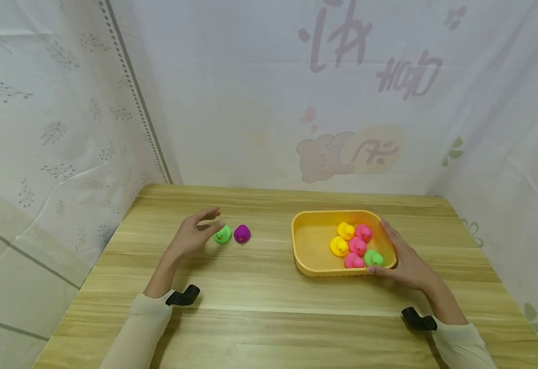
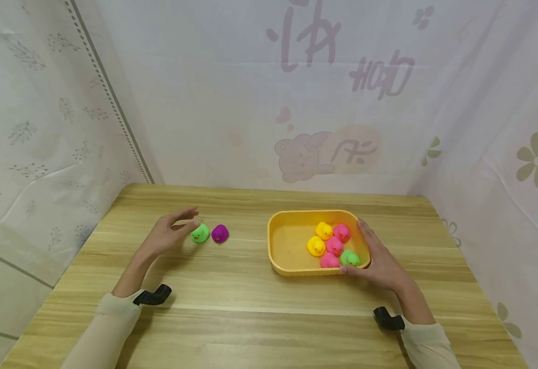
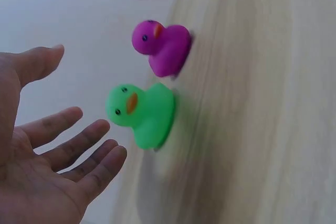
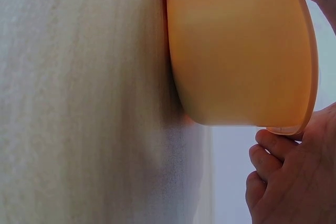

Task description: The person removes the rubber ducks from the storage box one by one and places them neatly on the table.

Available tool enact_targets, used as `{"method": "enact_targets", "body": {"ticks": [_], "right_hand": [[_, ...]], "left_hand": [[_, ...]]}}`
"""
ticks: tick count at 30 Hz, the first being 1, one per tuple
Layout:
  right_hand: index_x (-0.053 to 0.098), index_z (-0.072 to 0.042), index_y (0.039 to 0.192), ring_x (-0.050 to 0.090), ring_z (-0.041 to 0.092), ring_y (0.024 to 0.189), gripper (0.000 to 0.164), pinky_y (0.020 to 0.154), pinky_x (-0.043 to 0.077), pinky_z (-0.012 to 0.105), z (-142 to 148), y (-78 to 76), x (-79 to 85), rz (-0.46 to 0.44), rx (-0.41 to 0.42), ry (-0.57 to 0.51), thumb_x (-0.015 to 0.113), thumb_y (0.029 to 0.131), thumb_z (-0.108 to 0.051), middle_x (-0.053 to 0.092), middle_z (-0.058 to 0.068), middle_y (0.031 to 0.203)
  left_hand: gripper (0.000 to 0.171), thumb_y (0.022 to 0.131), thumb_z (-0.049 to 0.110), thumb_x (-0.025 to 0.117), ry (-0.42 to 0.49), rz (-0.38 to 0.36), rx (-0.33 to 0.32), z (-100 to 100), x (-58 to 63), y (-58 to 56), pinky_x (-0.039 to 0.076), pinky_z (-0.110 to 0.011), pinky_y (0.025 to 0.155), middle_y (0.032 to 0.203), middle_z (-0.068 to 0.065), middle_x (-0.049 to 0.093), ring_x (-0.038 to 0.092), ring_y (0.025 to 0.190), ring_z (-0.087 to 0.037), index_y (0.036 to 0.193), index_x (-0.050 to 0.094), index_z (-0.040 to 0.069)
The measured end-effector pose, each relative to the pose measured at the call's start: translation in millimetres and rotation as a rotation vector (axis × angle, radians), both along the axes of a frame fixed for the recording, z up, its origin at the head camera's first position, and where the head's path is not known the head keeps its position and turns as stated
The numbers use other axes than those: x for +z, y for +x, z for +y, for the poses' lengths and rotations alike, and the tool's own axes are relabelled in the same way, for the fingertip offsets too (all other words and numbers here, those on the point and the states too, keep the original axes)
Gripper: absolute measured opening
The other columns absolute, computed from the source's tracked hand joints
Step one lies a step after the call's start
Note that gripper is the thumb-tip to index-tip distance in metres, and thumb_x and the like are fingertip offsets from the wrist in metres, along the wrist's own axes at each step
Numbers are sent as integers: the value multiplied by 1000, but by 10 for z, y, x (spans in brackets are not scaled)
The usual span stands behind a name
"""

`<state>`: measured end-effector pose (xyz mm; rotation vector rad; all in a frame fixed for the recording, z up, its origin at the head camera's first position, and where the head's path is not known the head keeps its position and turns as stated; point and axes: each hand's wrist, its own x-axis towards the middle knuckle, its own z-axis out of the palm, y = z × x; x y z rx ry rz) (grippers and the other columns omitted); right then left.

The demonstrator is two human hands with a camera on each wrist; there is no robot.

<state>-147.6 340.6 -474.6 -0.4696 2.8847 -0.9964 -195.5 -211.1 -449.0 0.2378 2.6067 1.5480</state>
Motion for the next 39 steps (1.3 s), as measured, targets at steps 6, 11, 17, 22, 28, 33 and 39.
{"method": "enact_targets", "body": {"ticks": [6, 11, 17, 22, 28, 33, 39], "right_hand": [[1, -17, 167, 17, 55, 152, 125, 112, 23, 80, 0, 2, 1, 5, 4, -4, 88, 79, -38, 6, 19, 173], [1, -17, 167, 18, 55, 152, 125, 111, 23, 80, -2, 2, 0, 11, 1, -2, 88, 79, -38, 7, 19, 173], [1, -17, 167, 18, 56, 152, 125, 111, 24, 80, -11, 8, 0, 4, -5, 5, 87, 79, -40, 7, 19, 173], [2, -17, 167, 18, 56, 152, 124, 111, 23, 80, -10, 10, -4, 6, -7, 0, 88, 79, -39, 7, 18, 173], [2, -17, 167, 18, 56, 152, 124, 111, 23, 80, -15, 28, -6, 3, -10, -5, 88, 79, -39, 6, 18, 173], [1, -18, 167, 18, 56, 152, 124, 110, 24, 80, -21, 48, -7, 2, -15, -7, 87, 80, -39, 6, 18, 173], [1, -19, 167, 18, 56, 152, 124, 111, 23, 80, -22, 63, -8, 4, -13, -10, 87, 80, -39, 6, 18, 173]], "left_hand": [[65, 101, 37, 66, 51, -7, -9, 105, 92, 30, 46, -55, 112, 157, -17, 47, 51, 139, -44, 157, 41, 17], [65, 99, 34, 69, 108, 41, -31, 225, 143, 42, 40, -52, 119, 157, -15, 47, 41, 147, -39, 156, 43, 15], [63, 98, 28, 71, 153, 106, -65, 367, 172, 48, 38, -50, 120, 157, -12, 48, 41, 149, -33, 154, 46, 13], [64, 98, 25, 72, 208, 123, -98, 498, 196, 53, 37, -49, 122, 158, -11, 46, 39, 150, -31, 154, 45, 14], [66, 96, 25, 73, 236, 121, -138, 684, 203, 42, 36, -48, 122, 159, -9, 46, 39, 151, -30, 155, 45, 15], [66, 96, 27, 74, 248, 98, -159, 833, 202, 44, 37, -48, 122, 159, -7, 46, 40, 151, -30, 155, 45, 19], [67, 94, 26, 76, 258, 112, -193, 1029, 211, 48, 38, -46, 121, 158, -5, 48, 42, 149, -28, 154, 46, 20]]}}
